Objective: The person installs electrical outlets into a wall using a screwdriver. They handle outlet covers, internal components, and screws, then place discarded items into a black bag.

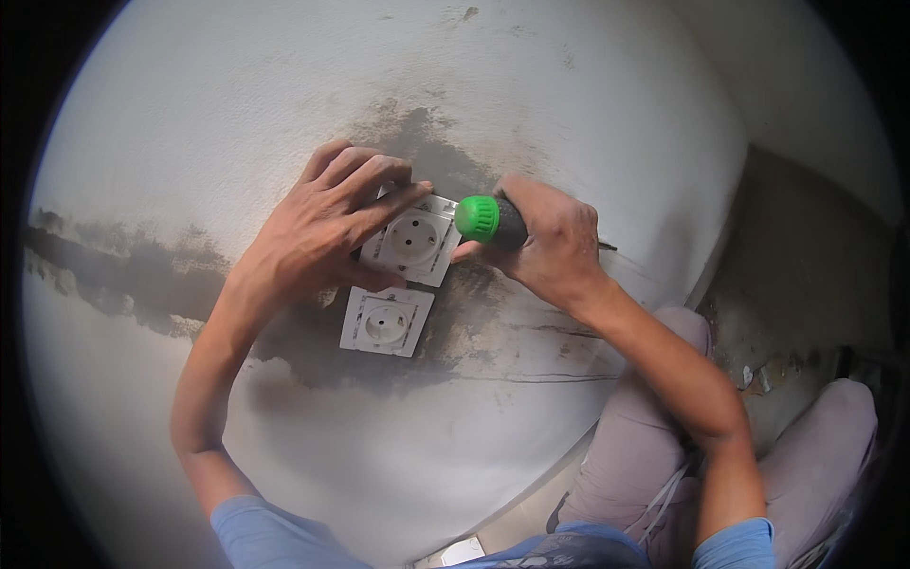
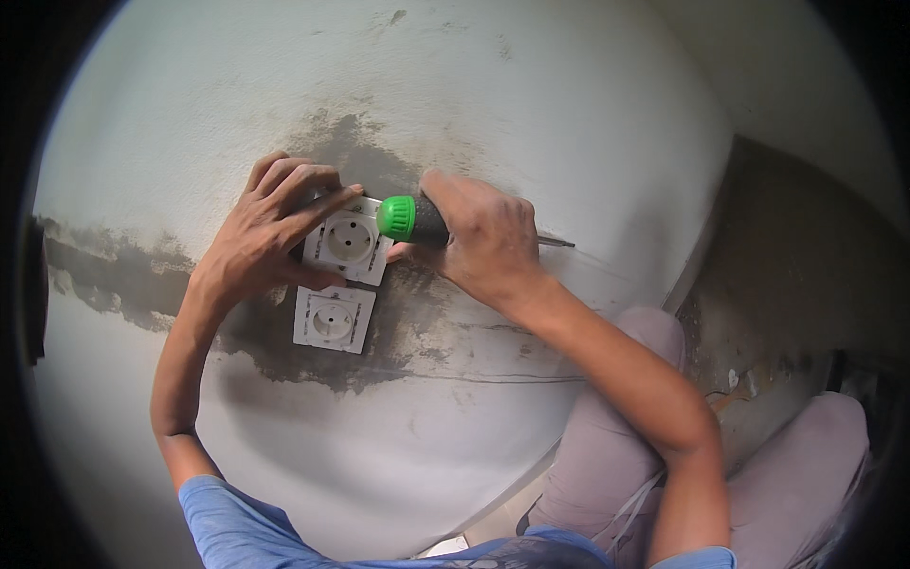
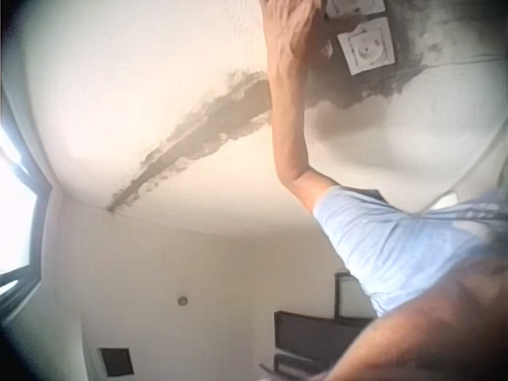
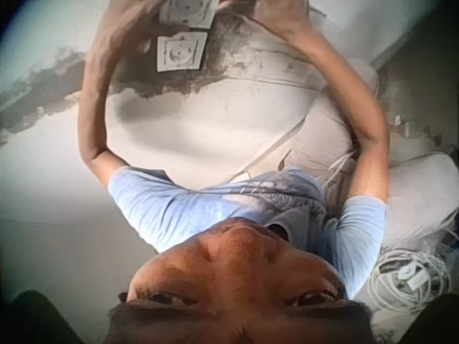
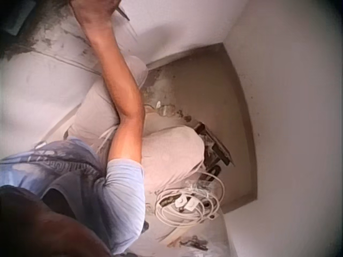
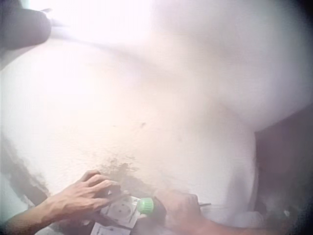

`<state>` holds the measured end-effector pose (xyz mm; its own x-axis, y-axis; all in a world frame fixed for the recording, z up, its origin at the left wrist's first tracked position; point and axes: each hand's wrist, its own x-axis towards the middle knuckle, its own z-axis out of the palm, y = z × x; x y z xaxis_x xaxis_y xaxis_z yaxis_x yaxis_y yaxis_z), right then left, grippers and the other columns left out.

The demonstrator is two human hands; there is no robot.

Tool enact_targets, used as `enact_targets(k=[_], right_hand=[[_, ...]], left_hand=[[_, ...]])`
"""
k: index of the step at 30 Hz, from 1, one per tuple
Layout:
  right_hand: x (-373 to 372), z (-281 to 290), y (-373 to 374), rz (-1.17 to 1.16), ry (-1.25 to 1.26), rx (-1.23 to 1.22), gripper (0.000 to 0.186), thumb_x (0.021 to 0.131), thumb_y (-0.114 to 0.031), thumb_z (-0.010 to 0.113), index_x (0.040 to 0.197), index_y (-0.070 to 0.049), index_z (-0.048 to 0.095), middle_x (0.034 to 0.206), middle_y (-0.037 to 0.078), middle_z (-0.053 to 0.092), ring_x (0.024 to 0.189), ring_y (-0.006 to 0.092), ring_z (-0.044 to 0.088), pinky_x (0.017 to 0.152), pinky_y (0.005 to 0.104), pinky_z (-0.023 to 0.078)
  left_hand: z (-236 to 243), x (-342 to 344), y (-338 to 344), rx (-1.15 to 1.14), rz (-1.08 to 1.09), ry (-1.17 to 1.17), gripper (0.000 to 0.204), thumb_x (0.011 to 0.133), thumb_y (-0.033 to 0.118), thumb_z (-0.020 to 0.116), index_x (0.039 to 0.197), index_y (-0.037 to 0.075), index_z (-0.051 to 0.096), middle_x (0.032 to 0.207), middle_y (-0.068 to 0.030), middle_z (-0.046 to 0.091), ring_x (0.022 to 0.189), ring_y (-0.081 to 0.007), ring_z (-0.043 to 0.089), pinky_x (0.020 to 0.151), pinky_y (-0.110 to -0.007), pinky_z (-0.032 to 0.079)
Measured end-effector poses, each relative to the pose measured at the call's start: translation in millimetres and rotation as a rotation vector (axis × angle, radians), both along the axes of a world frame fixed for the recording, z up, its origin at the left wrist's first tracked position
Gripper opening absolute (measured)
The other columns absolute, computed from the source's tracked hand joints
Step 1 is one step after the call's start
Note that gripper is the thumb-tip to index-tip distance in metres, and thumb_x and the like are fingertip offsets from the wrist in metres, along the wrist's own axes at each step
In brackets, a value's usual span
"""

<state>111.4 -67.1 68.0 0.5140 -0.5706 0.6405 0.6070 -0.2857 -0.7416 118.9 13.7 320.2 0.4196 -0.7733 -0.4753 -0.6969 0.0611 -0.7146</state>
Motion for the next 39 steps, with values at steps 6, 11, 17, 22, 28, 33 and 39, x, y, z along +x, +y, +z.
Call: enact_targets(k=[6,11,17,22,28,33,39], right_hand=[[0,8,3,0.038,0.0,0.13,0.064,0.061,-0.063,0.079,0.086,-0.009,0.055,0.067,0.006,0.06,0.059,0.0247,0.062,0.053,0.0369,0.048],[4,11,0,0.043,-0.022,0.137,0.069,0.061,-0.07,0.07,0.09,-0.01,0.055,0.069,0.007,0.061,0.062,0.0288,0.064,0.052,0.0406,0.047],[-1,17,3,0.131,0.061,0.153,0.068,0.058,-0.066,0.076,0.091,-0.01,0.056,0.07,0.006,0.063,0.064,0.0278,0.065,0.057,0.0385,0.048],[-4,19,-8,0.095,0.041,0.161,0.063,0.059,-0.055,0.086,0.091,-0.009,0.057,0.072,0.006,0.064,0.066,0.026,0.065,0.06,0.0376,0.048],[-7,22,0,0.167,0.035,0.192,0.058,0.058,-0.042,0.092,0.088,-0.008,0.056,0.071,0.006,0.063,0.065,0.0246,0.063,0.06,0.0366,0.048],[-9,26,2,0.189,0.048,0.22,0.056,0.058,-0.032,0.095,0.086,-0.006,0.054,0.072,0.006,0.063,0.064,0.0205,0.059,0.06,0.0356,0.048],[-5,27,4,0.178,0.026,0.231,0.057,0.056,-0.029,0.096,0.085,-0.005,0.054,0.072,0.005,0.062,0.064,0.0176,0.056,0.061,0.0345,0.048]], left_hand=[[2,-3,-7,-0.002,-0.026,0.062,0.092,0.052,0.038,0.089,0.136,0.016,0.057,0.127,-0.003,0.053,0.124,-0.0228,0.047,0.116,-0.041,0.033],[2,-2,-8,-0.03,-0.003,0.057,0.094,0.046,0.035,0.092,0.134,0.023,0.061,0.128,-0.0021,0.053,0.121,-0.0264,0.047,0.112,-0.043,0.04],[13,-13,15,-0.58,-0.117,0.372,0.032,0.089,0.022,0.064,0.114,0.003,0.063,0.105,-0.0116,0.062,0.099,-0.0228,0.06,0.085,-0.035,0.051],[-68,-94,77,-1.595,0.476,0.833,0.028,0.102,0.026,0.049,0.085,0.004,0.052,0.071,-0.0097,0.057,0.061,-0.0162,0.056,0.064,-0.033,0.051],[-191,-116,80,-2.427,0.964,1.311,0.032,0.102,0.023,0.053,0.123,-0.002,0.055,0.106,-0.0099,0.063,0.097,-0.0197,0.063,0.083,-0.031,0.054],[-215,-86,59,-2.768,0.582,1.634,0.031,0.102,0.019,0.054,0.125,-0.001,0.055,0.107,-0.0042,0.064,0.094,-0.0123,0.062,0.08,-0.024,0.054],[-214,-64,48,-2.842,0.427,1.77,0.024,0.098,0.015,0.062,0.115,-0.001,0.061,0.106,-0.0044,0.066,0.089,-0.0075,0.064,0.077,-0.017,0.056]])
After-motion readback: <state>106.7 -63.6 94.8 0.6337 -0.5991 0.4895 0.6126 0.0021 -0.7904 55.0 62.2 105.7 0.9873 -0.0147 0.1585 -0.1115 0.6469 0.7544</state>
